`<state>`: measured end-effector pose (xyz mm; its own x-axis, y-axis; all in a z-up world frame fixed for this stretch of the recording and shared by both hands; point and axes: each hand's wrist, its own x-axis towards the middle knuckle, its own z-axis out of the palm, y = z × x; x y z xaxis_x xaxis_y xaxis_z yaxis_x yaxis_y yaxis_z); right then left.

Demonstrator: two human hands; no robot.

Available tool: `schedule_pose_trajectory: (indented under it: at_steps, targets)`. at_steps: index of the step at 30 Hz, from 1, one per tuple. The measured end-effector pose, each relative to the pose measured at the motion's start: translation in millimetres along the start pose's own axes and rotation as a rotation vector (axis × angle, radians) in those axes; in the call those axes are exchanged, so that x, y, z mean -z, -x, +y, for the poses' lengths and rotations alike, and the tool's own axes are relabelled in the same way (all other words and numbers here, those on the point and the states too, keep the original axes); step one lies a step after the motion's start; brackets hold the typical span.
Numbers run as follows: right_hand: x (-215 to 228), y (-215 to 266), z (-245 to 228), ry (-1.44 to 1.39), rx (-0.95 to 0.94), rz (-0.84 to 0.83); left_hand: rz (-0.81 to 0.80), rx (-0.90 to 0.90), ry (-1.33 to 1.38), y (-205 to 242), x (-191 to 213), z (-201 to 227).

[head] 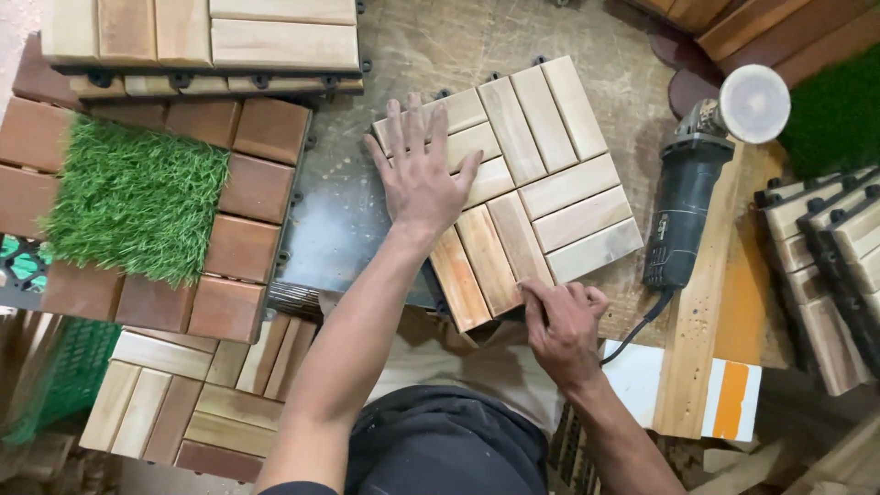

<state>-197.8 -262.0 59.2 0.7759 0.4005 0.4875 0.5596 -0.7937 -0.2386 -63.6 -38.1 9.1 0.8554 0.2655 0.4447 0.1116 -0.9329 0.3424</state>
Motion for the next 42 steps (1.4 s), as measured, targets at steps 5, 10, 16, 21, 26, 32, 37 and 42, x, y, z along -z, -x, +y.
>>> schedule_pose_trajectory:
  at_steps: [5, 10, 16, 21, 26, 32, 37, 42]
  targets:
    - [-2, 0, -4, 0.023, -0.08, -0.109, -0.278, 0.004, -0.03, -6, 0, 6]
    - [-33, -61, -2, 0.07, 0.01, -0.018, -0.267, -0.029, -0.013, -12, -4, 7]
    - [-68, -106, 7, 0.064, 0.057, 0.133, -0.046, -0.051, 0.055, -10, -10, 3]
    - [-46, -90, -2, 0.115, 0.061, 0.058, -0.055, -0.028, 0.089, -8, -14, 3]
    - [-26, -19, 5, 0.098, 0.024, 0.007, -0.037, -0.038, 0.089, -10, -12, 3]
    - [-7, 10, -3, 0.043, -0.026, 0.009, -0.036, -0.042, 0.067, -9, -13, 4]
    - [-18, -11, -4, 0.027, -0.015, 0.038, -0.044, -0.038, 0.068, -9, -5, 5]
    - [-48, -67, 2, 0.078, 0.04, 0.112, -0.051, -0.044, 0.066, -11, -9, 5]
